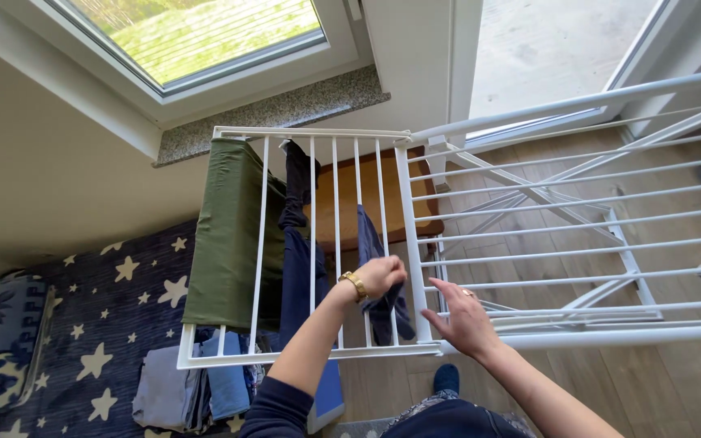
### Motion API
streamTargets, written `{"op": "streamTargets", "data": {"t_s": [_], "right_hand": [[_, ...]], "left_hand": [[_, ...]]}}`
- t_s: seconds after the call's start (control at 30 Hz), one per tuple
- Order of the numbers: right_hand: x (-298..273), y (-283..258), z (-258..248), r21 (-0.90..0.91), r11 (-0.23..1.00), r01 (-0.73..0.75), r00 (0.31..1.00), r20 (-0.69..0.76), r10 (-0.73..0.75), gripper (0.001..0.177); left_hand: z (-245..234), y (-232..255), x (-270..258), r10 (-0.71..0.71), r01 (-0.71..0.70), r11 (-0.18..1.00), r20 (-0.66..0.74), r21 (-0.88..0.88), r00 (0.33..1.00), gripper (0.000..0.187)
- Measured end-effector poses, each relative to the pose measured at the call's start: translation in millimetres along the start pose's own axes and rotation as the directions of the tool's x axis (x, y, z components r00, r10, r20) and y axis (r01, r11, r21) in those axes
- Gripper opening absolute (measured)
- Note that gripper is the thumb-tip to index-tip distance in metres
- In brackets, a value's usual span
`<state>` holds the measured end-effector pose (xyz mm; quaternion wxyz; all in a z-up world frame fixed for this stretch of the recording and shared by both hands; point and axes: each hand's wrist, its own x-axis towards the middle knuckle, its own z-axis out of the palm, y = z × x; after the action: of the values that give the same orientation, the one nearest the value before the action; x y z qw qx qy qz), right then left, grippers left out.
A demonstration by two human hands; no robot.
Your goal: The person removes several garments from a white indoor drying rack, folds each item by hand, and stacks them on a nearby bed. Items include a gray shirt, a blue towel, a dark blue shirt, and a black shirt. The person handles each piece individually, smoothing and folding before placing it on the growing stack.
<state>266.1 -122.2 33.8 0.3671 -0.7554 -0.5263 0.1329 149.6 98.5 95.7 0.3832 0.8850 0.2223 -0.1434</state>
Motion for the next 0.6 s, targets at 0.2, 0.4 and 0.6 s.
{"op": "streamTargets", "data": {"t_s": [0.2,0.4,0.6], "right_hand": [[56.3,23.0,40.4,0.406,0.841,-0.358,0.933,0.176,0.313,0.030],[86.5,37.4,-47.0,0.782,0.505,-0.366,0.807,-0.004,0.591,0.033],[70.6,116.4,-116.9,0.907,0.318,-0.275,0.703,-0.035,0.710,0.027]], "left_hand": [[-24.5,84.2,2.1,0.255,-0.388,0.773,-0.314,-0.503,0.915,0.012],[-9.0,90.1,20.9,0.089,-0.140,0.976,-0.286,-0.165,0.954,0.071],[31.5,11.8,94.3,-0.322,0.435,0.783,-0.308,0.445,0.895,0.024]]}}
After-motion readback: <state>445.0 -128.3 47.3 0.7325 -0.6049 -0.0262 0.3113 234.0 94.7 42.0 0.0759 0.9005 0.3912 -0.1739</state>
